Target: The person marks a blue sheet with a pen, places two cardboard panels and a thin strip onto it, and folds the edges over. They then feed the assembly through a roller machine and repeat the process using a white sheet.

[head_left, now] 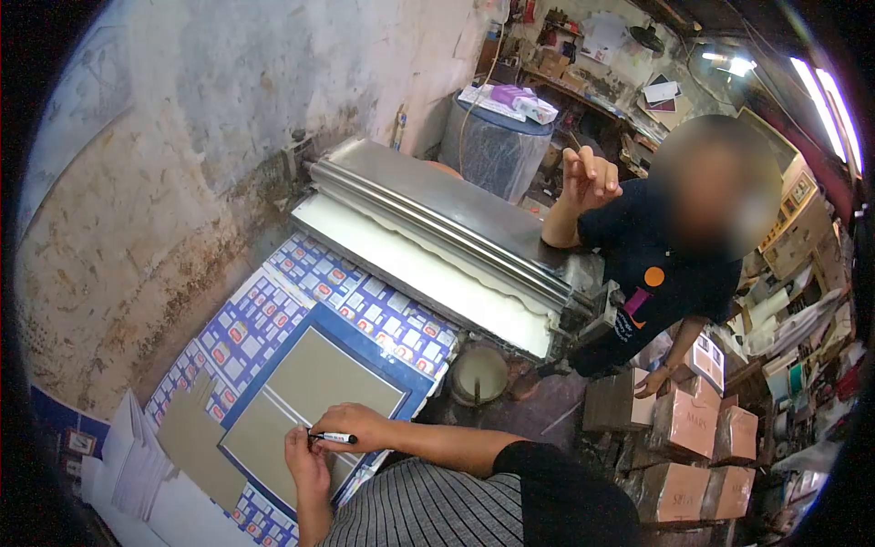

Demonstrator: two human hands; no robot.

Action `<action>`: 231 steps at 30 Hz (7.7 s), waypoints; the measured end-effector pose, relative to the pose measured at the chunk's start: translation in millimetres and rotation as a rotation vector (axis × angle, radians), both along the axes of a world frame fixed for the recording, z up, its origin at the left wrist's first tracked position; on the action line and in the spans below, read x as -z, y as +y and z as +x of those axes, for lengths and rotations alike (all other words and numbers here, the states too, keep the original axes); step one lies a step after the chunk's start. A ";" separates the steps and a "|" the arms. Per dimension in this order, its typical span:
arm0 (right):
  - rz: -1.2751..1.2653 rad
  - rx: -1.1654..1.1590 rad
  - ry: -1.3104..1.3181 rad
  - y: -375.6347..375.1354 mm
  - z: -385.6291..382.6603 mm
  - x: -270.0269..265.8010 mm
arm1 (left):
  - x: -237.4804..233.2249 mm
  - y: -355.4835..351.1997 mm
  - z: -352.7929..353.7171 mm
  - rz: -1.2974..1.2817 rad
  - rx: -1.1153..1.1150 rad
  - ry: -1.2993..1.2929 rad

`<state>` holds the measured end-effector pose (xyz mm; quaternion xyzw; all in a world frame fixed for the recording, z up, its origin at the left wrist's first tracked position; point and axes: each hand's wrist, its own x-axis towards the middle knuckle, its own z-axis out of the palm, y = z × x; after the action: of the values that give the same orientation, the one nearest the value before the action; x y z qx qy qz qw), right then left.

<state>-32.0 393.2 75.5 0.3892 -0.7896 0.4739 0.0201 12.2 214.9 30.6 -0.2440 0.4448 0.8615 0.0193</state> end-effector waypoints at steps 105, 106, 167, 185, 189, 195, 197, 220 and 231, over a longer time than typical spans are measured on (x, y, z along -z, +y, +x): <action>0.485 0.315 -0.203 -15.2 23.7 13.5 | -15.8 -1.3 -31.8 -0.303 -0.113 0.032; 0.494 0.310 -0.194 -14.3 25.5 10.5 | -13.7 -0.4 -32.6 -0.304 -0.110 0.034; -0.244 0.516 -0.859 85.8 -123.7 131.8 | 53.3 -173.6 69.9 -0.707 -0.017 -0.452; -0.356 0.240 -0.821 122.6 -132.6 26.7 | -11.0 -133.8 90.8 -0.815 -0.303 -0.201; -0.077 0.270 -0.717 104.0 -137.8 88.5 | 46.8 -147.1 115.7 -0.911 -0.268 -0.350; 0.115 0.341 -0.697 83.7 -123.7 117.4 | 54.4 -138.5 125.8 -0.803 -0.187 -0.505; 0.008 0.265 -0.837 85.7 -123.4 110.8 | 53.5 -143.2 124.7 -0.783 -0.179 -0.508; 0.312 0.825 -0.284 110.6 -46.0 76.7 | 4.7 -168.0 79.7 -1.145 0.496 -0.645; -0.269 1.487 -0.861 279.2 184.1 80.8 | -16.5 -74.4 -43.8 -0.901 0.512 0.015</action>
<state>152.0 672.4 -5.3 -0.4465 -0.7153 0.5331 0.0697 -31.6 140.5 47.1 -0.1052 0.8173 0.5538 0.1192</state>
